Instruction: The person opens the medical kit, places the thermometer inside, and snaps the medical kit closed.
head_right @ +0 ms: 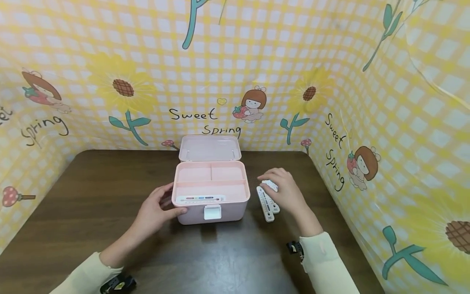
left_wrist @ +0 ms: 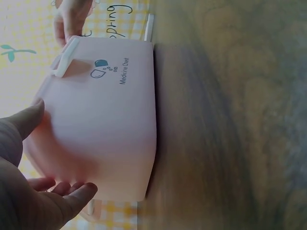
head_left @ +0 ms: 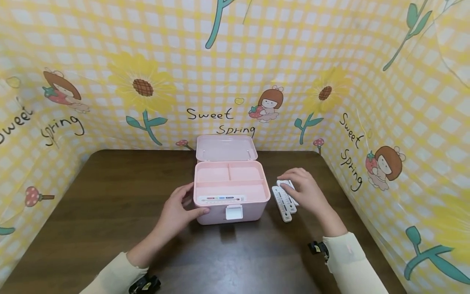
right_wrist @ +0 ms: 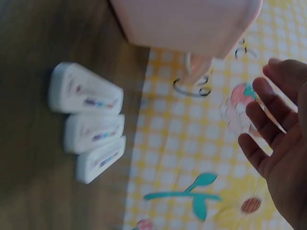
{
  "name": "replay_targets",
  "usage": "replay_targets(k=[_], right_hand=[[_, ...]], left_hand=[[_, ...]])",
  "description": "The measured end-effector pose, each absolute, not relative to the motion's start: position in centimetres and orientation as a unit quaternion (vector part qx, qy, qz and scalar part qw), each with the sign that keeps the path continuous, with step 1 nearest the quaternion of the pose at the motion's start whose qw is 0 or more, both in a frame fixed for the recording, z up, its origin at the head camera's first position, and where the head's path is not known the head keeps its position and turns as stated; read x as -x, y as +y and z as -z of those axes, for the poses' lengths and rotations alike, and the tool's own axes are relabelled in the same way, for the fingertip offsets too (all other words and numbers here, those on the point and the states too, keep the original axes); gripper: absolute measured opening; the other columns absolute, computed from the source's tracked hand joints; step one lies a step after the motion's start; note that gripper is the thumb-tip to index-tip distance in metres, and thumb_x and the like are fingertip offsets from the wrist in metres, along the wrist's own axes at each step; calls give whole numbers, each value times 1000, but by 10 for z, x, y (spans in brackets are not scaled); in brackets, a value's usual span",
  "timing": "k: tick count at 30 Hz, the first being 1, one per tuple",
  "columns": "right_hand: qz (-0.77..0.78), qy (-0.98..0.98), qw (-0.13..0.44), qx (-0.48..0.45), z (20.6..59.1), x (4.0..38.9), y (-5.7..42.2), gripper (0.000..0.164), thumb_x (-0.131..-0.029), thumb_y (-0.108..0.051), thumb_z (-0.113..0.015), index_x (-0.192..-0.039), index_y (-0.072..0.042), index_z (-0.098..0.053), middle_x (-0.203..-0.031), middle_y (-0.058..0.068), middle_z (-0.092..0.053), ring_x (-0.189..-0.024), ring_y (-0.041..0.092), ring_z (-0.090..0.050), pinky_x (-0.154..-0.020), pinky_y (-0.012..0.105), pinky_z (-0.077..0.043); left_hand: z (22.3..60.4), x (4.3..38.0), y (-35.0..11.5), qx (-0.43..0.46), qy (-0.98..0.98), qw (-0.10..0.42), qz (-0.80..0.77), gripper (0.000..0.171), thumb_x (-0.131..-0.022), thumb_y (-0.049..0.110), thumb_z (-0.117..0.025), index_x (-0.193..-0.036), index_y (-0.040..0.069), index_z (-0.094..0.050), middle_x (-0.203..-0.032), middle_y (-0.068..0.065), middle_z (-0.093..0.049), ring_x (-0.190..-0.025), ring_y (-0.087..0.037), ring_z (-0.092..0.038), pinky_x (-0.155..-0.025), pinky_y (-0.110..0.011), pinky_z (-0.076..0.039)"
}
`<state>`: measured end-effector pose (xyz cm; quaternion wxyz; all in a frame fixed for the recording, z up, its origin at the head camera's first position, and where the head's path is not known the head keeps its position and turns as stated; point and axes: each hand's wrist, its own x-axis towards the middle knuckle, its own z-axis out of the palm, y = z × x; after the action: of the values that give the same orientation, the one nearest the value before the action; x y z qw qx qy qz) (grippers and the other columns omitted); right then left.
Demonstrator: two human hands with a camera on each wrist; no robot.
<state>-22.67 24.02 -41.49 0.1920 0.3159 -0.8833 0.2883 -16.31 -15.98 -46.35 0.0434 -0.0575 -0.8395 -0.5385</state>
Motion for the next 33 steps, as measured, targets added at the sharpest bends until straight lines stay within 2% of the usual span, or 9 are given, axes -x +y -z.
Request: replay_targets(k=[6,7,12,20,26,33], right_hand=[[-304,-909,175,-227,431,228,268,23,-90,-5,-77,-113,-7,-76,-112,5,-71,-108,24,-60,-93,45,-48],[-303,-914,165,-215,434,229,272,24,-90,-6,-77,-113,-7,-75,-112,6,-71,-110,25,-60,-97,47,-47],[-303,-931,113,-168,450,236,291,31,-90,-8,-78,-120,-6,-73,-119,10,-70,-117,33,-59,-103,55,-44],[-316,-937,41,-146,475,245,317,39,-89,-8,-78,-126,-2,-69,-126,14,-67,-120,37,-60,-104,57,-46],[-334,-932,11,-141,486,249,327,44,-88,-9,-81,-129,-1,-67,-129,14,-66,-123,38,-58,-107,59,-44],[-344,-931,-20,-122,494,251,329,50,-86,-9,-82,-132,1,-64,-132,21,-63,-127,41,-56,-110,60,-42]], left_hand=[[462,162,-160,50,-844,39,533,100,-71,43,-94,-152,8,-47,-143,-13,-50,-133,-33,-55,-106,-43,-51],[462,162,-160,50,-845,39,531,100,-71,43,-94,-152,8,-47,-143,-13,-50,-133,-33,-55,-106,-43,-51],[461,163,-160,53,-847,39,528,101,-71,43,-94,-152,7,-46,-143,-14,-50,-133,-33,-55,-106,-42,-51],[462,164,-159,58,-848,35,525,99,-73,44,-93,-152,7,-46,-144,-14,-51,-133,-34,-55,-105,-42,-51],[463,165,-160,55,-849,32,525,99,-74,44,-92,-153,8,-45,-144,-15,-50,-133,-35,-56,-105,-42,-51],[463,167,-161,58,-849,33,524,101,-73,45,-92,-153,7,-44,-144,-14,-50,-133,-34,-56,-105,-42,-52]])
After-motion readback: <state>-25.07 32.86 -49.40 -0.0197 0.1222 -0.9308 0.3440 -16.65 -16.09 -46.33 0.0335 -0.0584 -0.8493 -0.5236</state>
